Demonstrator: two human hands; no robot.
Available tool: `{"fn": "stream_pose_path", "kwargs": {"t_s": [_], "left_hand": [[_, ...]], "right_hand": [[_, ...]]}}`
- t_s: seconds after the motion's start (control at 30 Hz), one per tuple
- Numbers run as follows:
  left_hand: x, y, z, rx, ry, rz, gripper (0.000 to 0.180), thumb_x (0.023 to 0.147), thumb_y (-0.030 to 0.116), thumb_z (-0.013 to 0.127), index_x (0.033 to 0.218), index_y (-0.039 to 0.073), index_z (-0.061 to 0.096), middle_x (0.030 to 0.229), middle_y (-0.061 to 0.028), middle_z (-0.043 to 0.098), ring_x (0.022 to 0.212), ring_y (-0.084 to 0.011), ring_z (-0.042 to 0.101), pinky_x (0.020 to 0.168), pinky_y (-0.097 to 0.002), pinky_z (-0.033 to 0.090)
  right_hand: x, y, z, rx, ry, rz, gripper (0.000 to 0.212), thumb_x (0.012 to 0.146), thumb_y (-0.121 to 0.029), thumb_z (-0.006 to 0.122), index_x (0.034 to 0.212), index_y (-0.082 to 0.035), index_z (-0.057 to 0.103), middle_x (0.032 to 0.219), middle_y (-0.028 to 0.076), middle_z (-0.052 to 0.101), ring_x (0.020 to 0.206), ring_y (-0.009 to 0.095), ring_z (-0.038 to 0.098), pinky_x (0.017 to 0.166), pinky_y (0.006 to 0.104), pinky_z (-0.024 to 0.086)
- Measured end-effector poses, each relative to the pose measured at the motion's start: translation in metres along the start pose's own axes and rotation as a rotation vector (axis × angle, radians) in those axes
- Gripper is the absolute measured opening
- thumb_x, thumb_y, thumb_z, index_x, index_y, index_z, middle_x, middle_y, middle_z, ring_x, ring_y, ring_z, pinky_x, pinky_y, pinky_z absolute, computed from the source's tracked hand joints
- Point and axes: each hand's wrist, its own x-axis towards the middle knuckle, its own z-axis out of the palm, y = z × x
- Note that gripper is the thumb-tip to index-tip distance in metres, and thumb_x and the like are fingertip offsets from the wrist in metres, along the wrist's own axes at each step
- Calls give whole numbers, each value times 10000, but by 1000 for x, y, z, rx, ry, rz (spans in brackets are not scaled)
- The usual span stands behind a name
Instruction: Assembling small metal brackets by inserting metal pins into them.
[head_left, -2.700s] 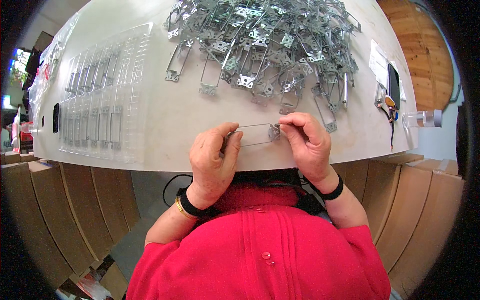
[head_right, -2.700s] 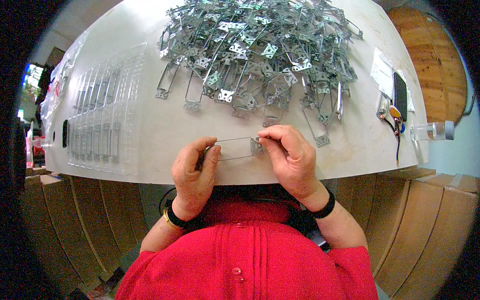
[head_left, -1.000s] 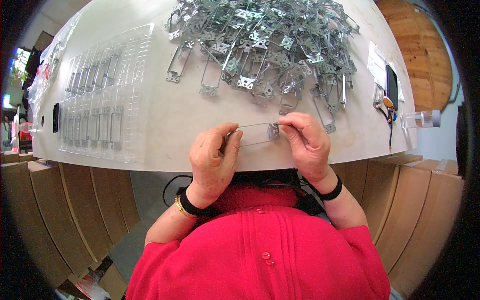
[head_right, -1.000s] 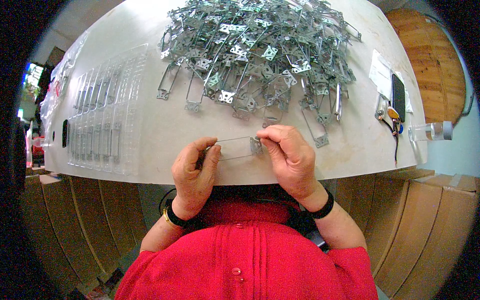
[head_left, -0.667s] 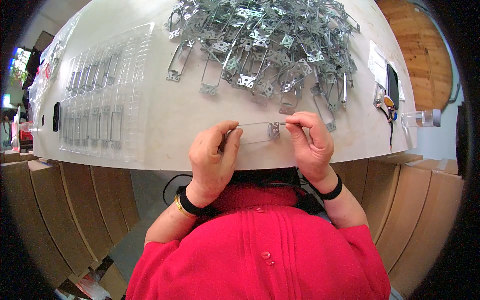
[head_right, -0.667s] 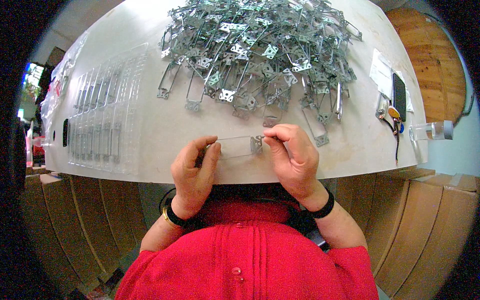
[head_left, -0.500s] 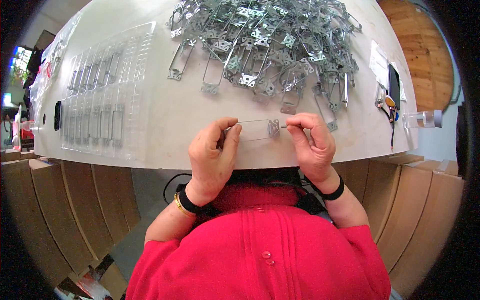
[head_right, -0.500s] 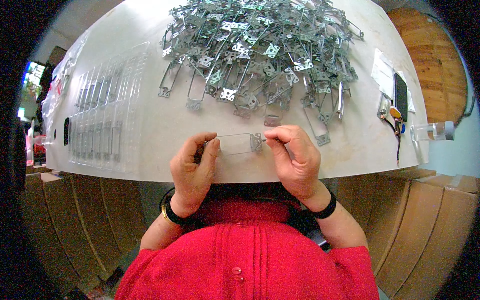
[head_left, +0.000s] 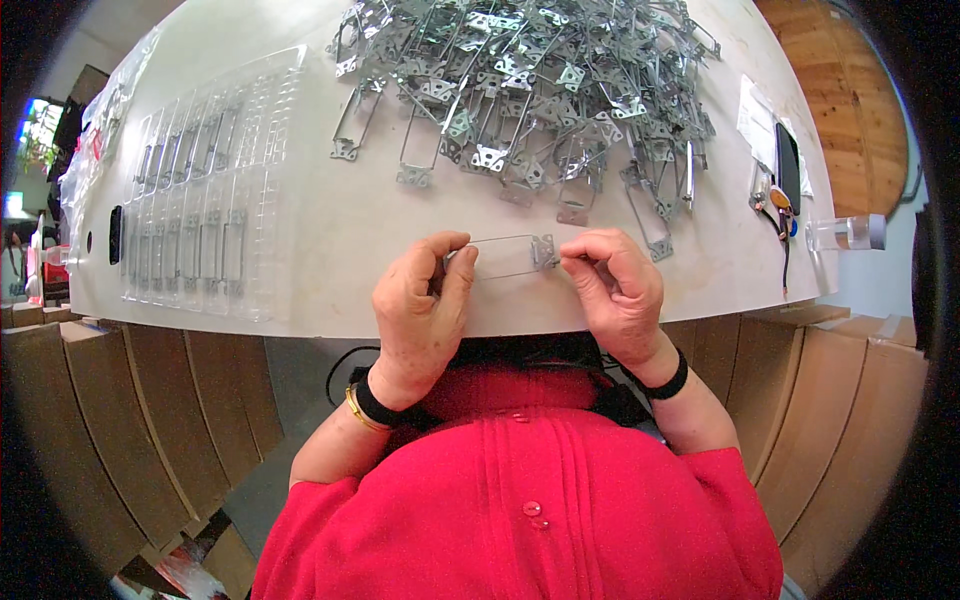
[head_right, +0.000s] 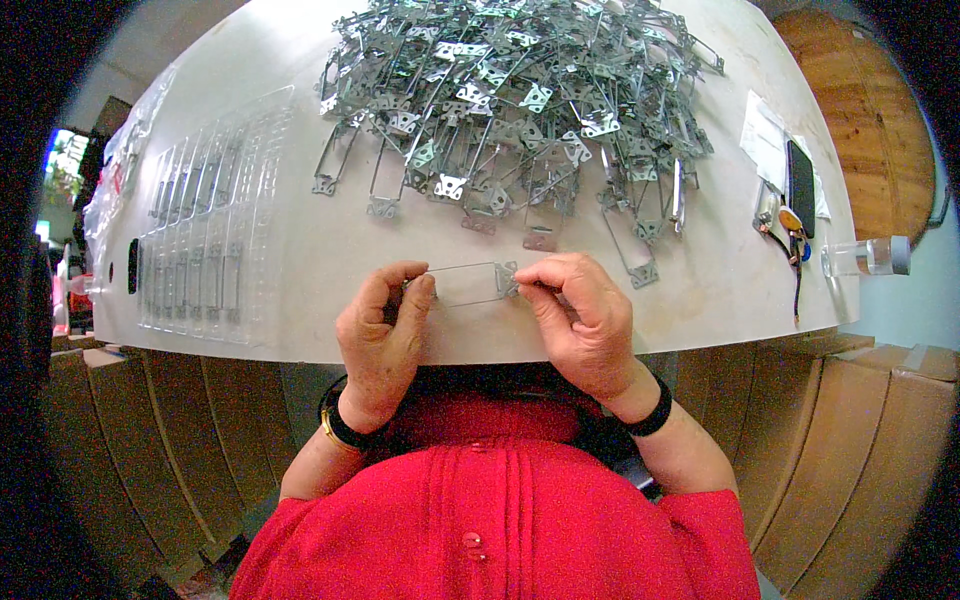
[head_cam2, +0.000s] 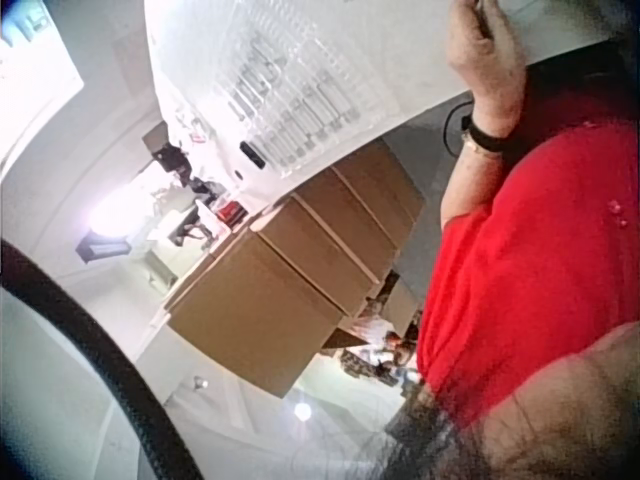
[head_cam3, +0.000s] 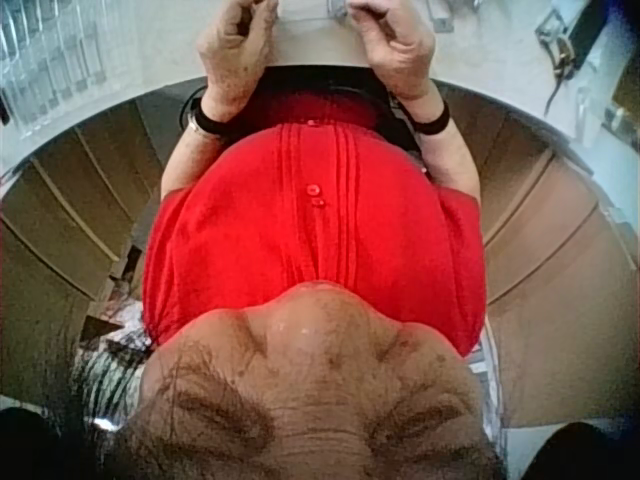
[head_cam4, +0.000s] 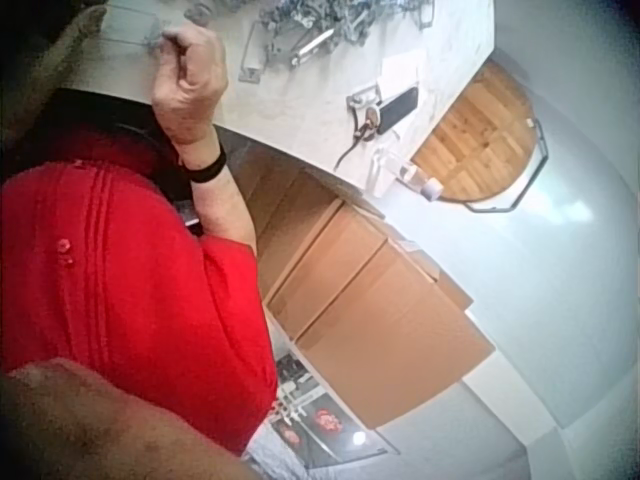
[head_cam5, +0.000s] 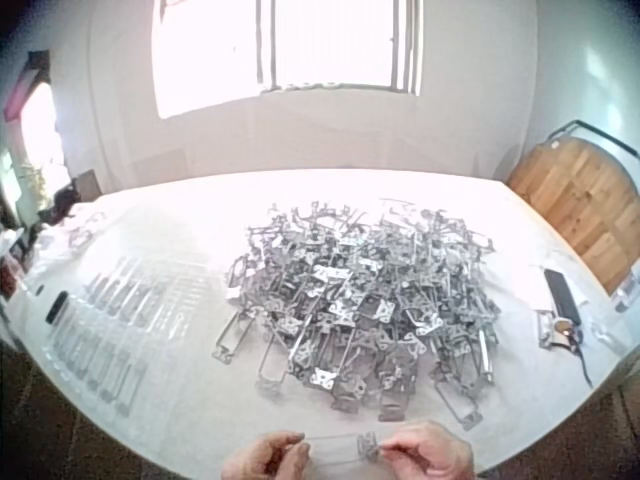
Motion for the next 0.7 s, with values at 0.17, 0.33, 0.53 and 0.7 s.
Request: {"fn": "stream_pose_path", "kwargs": {"t_s": [0.17,0.33,0.53,0.7], "left_hand": [[1,0,-1,3,0,13,123,949,64,791,1053,18,744,738,-68,625,611,-150,532,586,-312,454],[0,0,0,1,8,9,123,940,51,791,1048,17,745,741,-75,626,607,-155,532,585,-316,454],[0,4,-6,79,-63,-2,138,1009,92,758,1123,15,745,834,-1,702,730,-55,592,659,-246,501],[0,4,-6,95,-58,2,136,1007,90,759,1119,14,745,829,1,698,727,-53,589,656,-245,501]], "right_hand": [[0,2,1,-9,0,-10,174,911,28,781,1061,-43,728,1000,120,729,904,271,712,787,341,566],[-1,2,2,14,-1,18,182,903,26,790,1058,-45,727,994,122,727,888,273,708,774,348,566],[-1,1,1,8,2,6,175,905,33,783,1050,-41,718,988,121,722,881,274,704,768,344,560],[-1,0,1,-19,0,-12,186,907,45,775,1060,-41,712,985,125,718,885,284,704,775,347,559]]}}
